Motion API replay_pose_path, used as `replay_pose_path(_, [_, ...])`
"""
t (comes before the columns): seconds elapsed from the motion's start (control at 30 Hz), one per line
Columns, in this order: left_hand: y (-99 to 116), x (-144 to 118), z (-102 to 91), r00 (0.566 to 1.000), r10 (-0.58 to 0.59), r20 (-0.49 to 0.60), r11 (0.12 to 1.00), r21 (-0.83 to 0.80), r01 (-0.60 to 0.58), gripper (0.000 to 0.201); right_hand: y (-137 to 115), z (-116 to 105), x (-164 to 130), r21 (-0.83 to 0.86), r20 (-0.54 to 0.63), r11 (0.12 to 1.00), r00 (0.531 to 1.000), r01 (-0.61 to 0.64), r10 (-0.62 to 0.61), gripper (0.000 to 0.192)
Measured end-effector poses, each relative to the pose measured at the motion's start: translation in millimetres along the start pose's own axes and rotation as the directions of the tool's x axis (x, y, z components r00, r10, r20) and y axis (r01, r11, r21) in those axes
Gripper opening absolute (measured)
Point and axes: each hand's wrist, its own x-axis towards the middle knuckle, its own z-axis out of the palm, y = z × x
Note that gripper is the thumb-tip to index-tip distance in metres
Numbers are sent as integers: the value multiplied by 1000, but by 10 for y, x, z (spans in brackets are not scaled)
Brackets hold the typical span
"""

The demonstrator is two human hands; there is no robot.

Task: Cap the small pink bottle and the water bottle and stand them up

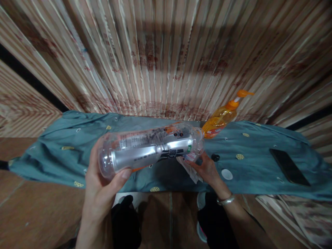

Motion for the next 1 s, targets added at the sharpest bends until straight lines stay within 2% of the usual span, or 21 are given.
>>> replay_pose_path(0.37, [3,4,7,1000,-3,4,1000,-14,4,84,-13,0,-1,14,1,1000,1000,2,-2,59])
replay_pose_path(0.57, [4,8,10,1000,-17,-5,1000,-17,17,85,3,9,-3,31,-8,999,1000,10,-10,66])
replay_pose_path(0.8, [-22,7,-4,1000,-12,0,1000,8,12,83,20,7,-4,37,2,999,1000,11,-11,59])
replay_pose_path(1.0, [-4,3,4,1000,-8,1,1000,13,8,84,32,10,-6,14,3,1000,1000,9,-9,62])
